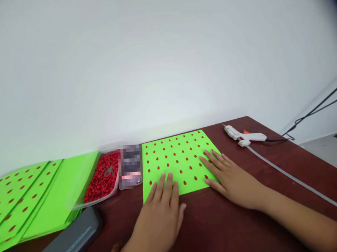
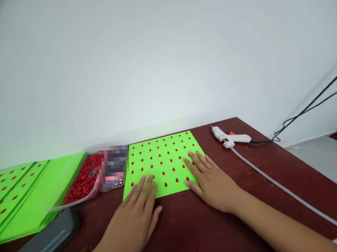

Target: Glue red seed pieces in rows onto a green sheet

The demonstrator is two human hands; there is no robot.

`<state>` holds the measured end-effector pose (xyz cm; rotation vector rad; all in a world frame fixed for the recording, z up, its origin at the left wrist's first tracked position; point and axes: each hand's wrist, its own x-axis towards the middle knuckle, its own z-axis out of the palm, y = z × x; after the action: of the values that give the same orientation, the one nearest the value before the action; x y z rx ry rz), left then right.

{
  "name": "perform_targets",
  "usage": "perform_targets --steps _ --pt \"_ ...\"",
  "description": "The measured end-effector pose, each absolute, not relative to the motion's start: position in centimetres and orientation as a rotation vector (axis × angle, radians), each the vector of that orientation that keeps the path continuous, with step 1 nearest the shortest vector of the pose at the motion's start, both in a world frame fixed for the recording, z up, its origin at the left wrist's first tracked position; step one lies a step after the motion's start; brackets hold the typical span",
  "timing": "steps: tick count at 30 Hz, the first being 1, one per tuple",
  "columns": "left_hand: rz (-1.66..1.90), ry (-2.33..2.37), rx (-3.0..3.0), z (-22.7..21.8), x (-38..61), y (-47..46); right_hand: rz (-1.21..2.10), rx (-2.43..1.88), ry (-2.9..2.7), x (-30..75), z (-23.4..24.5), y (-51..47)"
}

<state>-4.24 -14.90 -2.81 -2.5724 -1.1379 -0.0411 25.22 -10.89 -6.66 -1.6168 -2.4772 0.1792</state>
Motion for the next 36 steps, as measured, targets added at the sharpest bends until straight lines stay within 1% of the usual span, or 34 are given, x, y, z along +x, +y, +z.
perform_targets --steps 4,8,10,12,14,17,21,25,29,36 --pt "-0.017 -1.479 -2.595 -2.8 -1.3 -9.3 0.184 -1.658 -2.504 25.4 -6.8 -11.3" --pt "0.04 -1.74 -2.654 -3.1 0.7 -5.6 0.326 -1.725 -2.486 25.9 -5.2 -10.8" --pt "0.044 -1.768 -2.677 -3.5 0.8 -5.1 0.323 -1.768 -2.451 25.7 -4.0 -9.3" --pt "0.027 -1.78 -2.676 -3.7 0.7 -5.2 0.168 -1.796 -2.401 24.8 -3.1 -7.1" --pt "0.021 -1.791 -2.678 -3.7 0.6 -5.5 0.119 -1.762 -2.422 23.6 -2.9 -4.6" --pt "0.035 -1.809 -2.688 -3.5 0.5 -5.8 0.188 -1.739 -2.479 22.1 -4.0 -1.9" --pt "0.044 -1.848 -2.697 -3.0 0.3 -4.8 0.293 -1.714 -2.512 21.9 -5.7 -0.8" --pt "-0.031 -1.912 -2.62 -2.3 0.3 -2.5 0.377 -1.712 -2.522 22.8 -5.2 0.4" --pt "-0.047 -1.993 -2.585 -2.7 0.6 -0.8 0.322 -1.776 -2.447 23.3 -4.7 2.2" --pt "-0.057 -2.005 -2.592 -3.2 0.6 -0.9 0.375 -1.8 -2.419 22.8 -5.2 3.0"
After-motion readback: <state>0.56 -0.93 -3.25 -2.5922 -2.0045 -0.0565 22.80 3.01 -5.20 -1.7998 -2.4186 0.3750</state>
